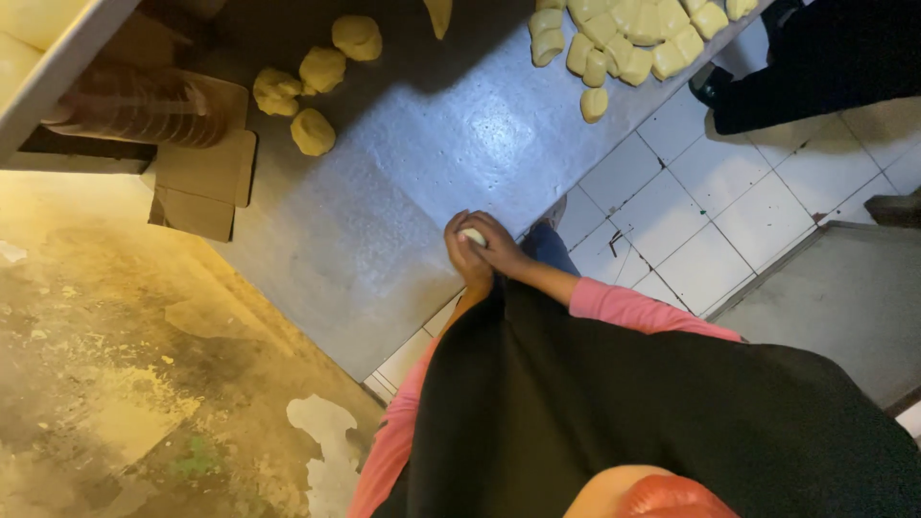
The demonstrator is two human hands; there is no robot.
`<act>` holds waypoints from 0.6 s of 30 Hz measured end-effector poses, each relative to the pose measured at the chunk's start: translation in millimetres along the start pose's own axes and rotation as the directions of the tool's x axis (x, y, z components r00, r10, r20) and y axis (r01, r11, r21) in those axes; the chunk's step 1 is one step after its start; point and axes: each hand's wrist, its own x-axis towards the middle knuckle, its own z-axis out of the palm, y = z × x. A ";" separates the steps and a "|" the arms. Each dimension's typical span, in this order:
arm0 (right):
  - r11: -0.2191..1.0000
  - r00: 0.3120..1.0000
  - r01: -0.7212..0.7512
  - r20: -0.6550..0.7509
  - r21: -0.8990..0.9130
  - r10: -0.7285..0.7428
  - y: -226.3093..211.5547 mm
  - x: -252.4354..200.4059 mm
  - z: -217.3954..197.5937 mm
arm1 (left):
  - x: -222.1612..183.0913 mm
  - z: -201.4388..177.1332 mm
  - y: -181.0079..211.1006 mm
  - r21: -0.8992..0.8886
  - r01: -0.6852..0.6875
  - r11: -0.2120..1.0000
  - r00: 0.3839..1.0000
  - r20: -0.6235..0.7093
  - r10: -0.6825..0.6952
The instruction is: The person is manually shaping small pieces of dough into round balls by rolling them on a flat surface and placing them on a tray.
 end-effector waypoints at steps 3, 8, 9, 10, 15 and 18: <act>0.986 0.995 0.017 -0.091 -0.168 -0.033 21.0 -2.4 -37.0 | 19.9 36.1 12.1 0.322 -0.092 0.942 0.993 0.105 0.061; 0.978 0.976 0.000 -0.211 -0.207 -0.045 25.0 66.1 -39.4 | 92.8 64.7 27.8 0.301 -0.031 0.953 0.982 0.185 -0.027; 0.981 0.975 -0.007 -0.221 -0.195 -0.037 21.8 81.9 -29.4 | 108.2 59.2 25.9 0.276 0.015 0.961 0.988 0.146 -0.057; 0.982 0.977 -0.002 -0.209 -0.190 -0.038 19.4 85.7 -17.6 | 109.5 45.4 25.2 0.280 0.015 0.960 0.990 0.134 -0.054; 0.972 0.989 0.091 -0.096 -0.217 -0.114 3.8 84.5 34.9 | 80.3 -18.1 15.1 0.214 0.033 0.976 0.997 -0.078 -0.017; 0.975 0.986 0.143 -0.065 -0.172 -0.156 8.4 49.7 53.7 | 32.4 -16.3 47.4 0.125 0.056 0.991 0.984 -0.174 -0.033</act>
